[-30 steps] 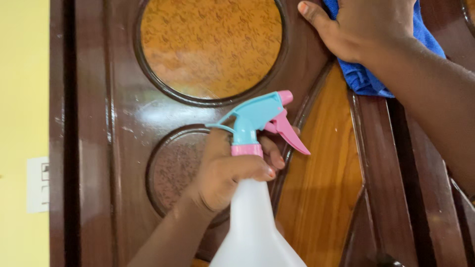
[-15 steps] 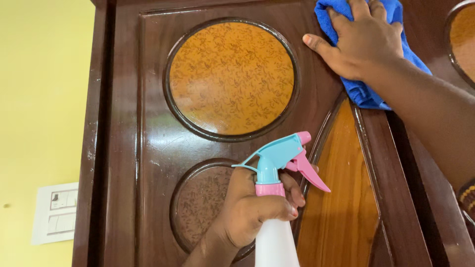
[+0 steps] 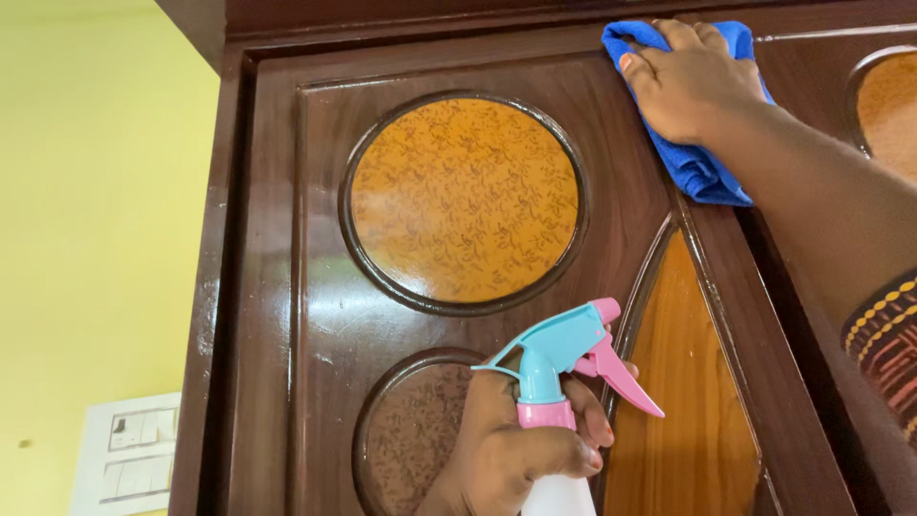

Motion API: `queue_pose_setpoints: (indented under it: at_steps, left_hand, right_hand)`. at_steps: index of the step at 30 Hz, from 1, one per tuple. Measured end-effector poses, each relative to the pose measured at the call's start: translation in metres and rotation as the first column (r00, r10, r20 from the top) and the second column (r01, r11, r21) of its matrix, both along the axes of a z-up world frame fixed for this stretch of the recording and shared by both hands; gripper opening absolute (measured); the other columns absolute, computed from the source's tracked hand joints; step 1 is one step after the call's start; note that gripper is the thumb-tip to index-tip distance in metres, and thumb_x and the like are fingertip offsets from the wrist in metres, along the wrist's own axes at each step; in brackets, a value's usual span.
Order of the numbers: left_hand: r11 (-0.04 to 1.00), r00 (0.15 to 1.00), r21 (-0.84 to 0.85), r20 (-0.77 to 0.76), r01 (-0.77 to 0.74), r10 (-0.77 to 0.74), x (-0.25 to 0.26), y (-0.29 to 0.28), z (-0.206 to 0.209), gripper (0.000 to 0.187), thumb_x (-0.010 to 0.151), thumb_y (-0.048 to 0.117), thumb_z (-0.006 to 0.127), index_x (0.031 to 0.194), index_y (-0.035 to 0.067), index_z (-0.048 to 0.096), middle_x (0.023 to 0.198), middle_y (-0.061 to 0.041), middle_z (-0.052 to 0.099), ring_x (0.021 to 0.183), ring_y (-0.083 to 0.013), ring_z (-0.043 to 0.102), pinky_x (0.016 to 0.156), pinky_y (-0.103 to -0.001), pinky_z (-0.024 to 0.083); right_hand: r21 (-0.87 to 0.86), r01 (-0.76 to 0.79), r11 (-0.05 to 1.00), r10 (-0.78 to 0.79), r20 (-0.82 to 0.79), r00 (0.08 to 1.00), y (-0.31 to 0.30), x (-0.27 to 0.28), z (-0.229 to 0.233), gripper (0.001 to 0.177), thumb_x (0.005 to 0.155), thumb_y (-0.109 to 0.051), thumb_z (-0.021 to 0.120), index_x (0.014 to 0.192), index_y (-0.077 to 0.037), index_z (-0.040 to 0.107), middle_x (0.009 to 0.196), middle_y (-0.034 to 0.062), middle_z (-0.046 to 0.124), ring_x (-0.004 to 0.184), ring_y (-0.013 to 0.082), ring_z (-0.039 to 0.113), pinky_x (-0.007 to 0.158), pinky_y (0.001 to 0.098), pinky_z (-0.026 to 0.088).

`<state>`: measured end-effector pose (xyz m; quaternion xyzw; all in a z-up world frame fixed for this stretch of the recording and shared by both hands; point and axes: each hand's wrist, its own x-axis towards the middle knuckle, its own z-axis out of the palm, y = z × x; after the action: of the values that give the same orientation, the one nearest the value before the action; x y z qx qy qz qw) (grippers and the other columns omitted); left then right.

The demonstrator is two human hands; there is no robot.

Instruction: The person cleans a dark brown wooden door by spraying a cleaning solution from a white bottle and wiping the surface with a blue cloth. They systematically clean the door's panels and handle area.

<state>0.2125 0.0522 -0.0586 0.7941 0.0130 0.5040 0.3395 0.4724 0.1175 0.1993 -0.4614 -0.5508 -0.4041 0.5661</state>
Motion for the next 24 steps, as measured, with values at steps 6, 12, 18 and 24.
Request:
queue_pose_setpoints:
  at_steps: [6,12,18,24]
  left_hand:
    - [1.0,1.0,0.023,0.001,-0.016,0.016,-0.001,0.002,0.0,0.096,0.054,0.005,0.061,0.149,-0.004,0.056,0.093,-0.012,0.068,0.079,-0.0162,0.062,0.072,-0.029,0.05]
    - [0.998,0.999,0.044,-0.007,-0.039,0.04,-0.002,0.006,0.001,0.095,0.054,0.005,0.063,0.149,-0.003,0.057,0.088,-0.012,0.067,0.078,-0.0167,0.062,0.071,-0.029,0.05]
    - [0.999,1.0,0.04,-0.002,-0.023,0.023,-0.001,0.004,-0.001,0.093,0.057,0.002,0.062,0.149,-0.003,0.056,0.086,-0.01,0.065,0.079,-0.0159,0.061,0.071,-0.03,0.05]
    - [0.997,0.997,0.04,-0.017,-0.07,0.071,-0.003,0.007,0.0,0.085,0.058,0.003,0.064,0.144,-0.002,0.059,0.079,-0.01,0.066,0.071,-0.0166,0.063,0.065,-0.031,0.052]
  right_hand:
    - [0.014,-0.016,1.0,0.016,0.005,1.0,0.011,0.005,0.003,0.058,0.104,-0.056,0.029,0.152,-0.028,0.046,0.169,0.0018,0.02,0.155,0.0316,0.014,0.115,0.0692,0.021]
    - [0.052,-0.022,0.998,0.022,0.015,1.0,0.012,0.007,-0.016,0.055,0.103,-0.054,0.036,0.149,-0.029,0.052,0.168,0.0032,0.024,0.154,0.0342,0.018,0.113,0.0711,0.023]
    - [0.063,-0.032,0.998,0.033,-0.015,0.999,0.008,0.001,-0.041,0.053,0.102,-0.053,0.04,0.148,-0.03,0.054,0.167,0.0033,0.027,0.153,0.035,0.02,0.111,0.0721,0.025]
    - [0.14,-0.052,0.989,0.049,0.024,0.999,0.014,0.008,-0.063,0.052,0.101,-0.052,0.044,0.145,-0.027,0.058,0.167,0.002,0.03,0.152,0.0339,0.024,0.112,0.0663,0.026]
